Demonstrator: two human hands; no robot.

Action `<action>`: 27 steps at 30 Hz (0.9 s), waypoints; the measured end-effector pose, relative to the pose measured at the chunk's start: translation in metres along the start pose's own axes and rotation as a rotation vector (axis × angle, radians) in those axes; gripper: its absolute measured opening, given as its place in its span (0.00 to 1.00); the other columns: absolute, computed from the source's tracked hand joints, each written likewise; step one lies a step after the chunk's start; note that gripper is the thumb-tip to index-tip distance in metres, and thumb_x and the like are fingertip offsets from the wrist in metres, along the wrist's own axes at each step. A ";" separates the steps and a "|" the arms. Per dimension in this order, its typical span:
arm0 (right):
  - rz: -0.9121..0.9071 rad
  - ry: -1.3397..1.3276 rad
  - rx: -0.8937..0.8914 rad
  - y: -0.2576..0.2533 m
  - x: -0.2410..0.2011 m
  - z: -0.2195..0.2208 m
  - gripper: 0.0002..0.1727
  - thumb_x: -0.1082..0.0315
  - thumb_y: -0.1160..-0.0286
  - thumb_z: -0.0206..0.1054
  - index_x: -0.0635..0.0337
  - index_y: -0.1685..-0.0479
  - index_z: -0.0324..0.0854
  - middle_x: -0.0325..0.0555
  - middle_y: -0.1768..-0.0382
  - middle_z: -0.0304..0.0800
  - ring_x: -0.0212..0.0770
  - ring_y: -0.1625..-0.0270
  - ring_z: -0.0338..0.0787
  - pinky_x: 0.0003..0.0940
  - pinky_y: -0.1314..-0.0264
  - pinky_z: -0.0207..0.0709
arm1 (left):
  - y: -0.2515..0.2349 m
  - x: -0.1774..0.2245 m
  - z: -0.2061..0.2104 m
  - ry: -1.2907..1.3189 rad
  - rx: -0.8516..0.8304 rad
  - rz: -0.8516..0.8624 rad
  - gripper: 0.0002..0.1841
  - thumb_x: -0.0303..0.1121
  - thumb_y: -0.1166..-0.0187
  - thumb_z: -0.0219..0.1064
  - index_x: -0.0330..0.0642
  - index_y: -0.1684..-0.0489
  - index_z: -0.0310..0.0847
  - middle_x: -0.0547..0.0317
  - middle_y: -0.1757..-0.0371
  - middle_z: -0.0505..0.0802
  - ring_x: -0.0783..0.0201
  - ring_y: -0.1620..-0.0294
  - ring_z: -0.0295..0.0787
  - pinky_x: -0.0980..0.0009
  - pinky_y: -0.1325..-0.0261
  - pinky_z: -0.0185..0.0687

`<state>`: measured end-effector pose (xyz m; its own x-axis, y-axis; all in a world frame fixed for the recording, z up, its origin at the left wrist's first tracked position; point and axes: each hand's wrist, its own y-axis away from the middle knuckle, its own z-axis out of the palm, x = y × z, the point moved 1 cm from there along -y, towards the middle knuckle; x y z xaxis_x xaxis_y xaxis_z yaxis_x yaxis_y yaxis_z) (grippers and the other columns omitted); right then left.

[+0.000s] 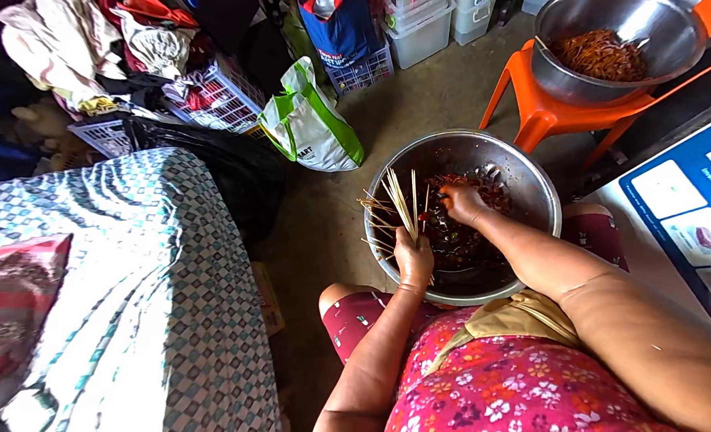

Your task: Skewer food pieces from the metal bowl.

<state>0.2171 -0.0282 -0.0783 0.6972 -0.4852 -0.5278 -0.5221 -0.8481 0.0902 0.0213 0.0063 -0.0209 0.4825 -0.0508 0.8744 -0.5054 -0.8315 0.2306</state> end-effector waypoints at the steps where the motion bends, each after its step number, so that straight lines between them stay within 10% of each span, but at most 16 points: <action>1: -0.118 0.048 -0.039 -0.001 -0.004 0.014 0.22 0.77 0.32 0.71 0.63 0.35 0.86 0.60 0.35 0.87 0.65 0.24 0.79 0.67 0.25 0.72 | 0.000 0.000 0.000 0.006 0.006 0.009 0.12 0.24 0.19 0.61 0.31 0.42 0.72 0.54 0.71 0.87 0.63 0.76 0.88 0.64 0.66 0.89; 4: -0.213 0.117 -0.208 0.001 -0.012 0.036 0.29 0.80 0.38 0.73 0.58 0.30 0.84 0.55 0.27 0.81 0.65 0.16 0.67 0.72 0.26 0.67 | 0.000 -0.002 -0.001 0.019 0.022 0.033 0.12 0.24 0.18 0.61 0.31 0.42 0.72 0.54 0.73 0.86 0.64 0.77 0.87 0.65 0.67 0.88; 13: 0.211 0.129 -0.291 -0.005 0.011 -0.003 0.23 0.69 0.30 0.72 0.66 0.35 0.83 0.67 0.36 0.85 0.69 0.28 0.82 0.72 0.30 0.74 | 0.001 0.000 -0.002 0.123 0.037 0.009 0.10 0.23 0.17 0.59 0.31 0.43 0.71 0.56 0.76 0.84 0.65 0.80 0.85 0.67 0.73 0.87; 19: 0.299 -0.313 -0.082 -0.022 0.037 0.000 0.19 0.68 0.39 0.80 0.72 0.52 0.85 0.71 0.51 0.88 0.70 0.43 0.87 0.75 0.41 0.76 | -0.001 -0.003 -0.001 0.108 0.022 0.015 0.11 0.24 0.17 0.60 0.31 0.41 0.71 0.55 0.75 0.85 0.64 0.80 0.85 0.66 0.72 0.87; 27: 0.532 -1.072 -0.145 -0.013 0.022 -0.021 0.19 0.80 0.19 0.56 0.65 0.30 0.75 0.54 0.52 0.84 0.41 0.63 0.84 0.37 0.58 0.82 | -0.001 -0.001 0.001 0.058 -0.050 0.013 0.12 0.24 0.18 0.62 0.31 0.40 0.73 0.54 0.72 0.86 0.64 0.79 0.86 0.66 0.72 0.87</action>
<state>0.2491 -0.0320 -0.0735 -0.3869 -0.4164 -0.8227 -0.5126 -0.6445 0.5673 0.0218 0.0068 -0.0219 0.4338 -0.0283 0.9005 -0.5474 -0.8021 0.2385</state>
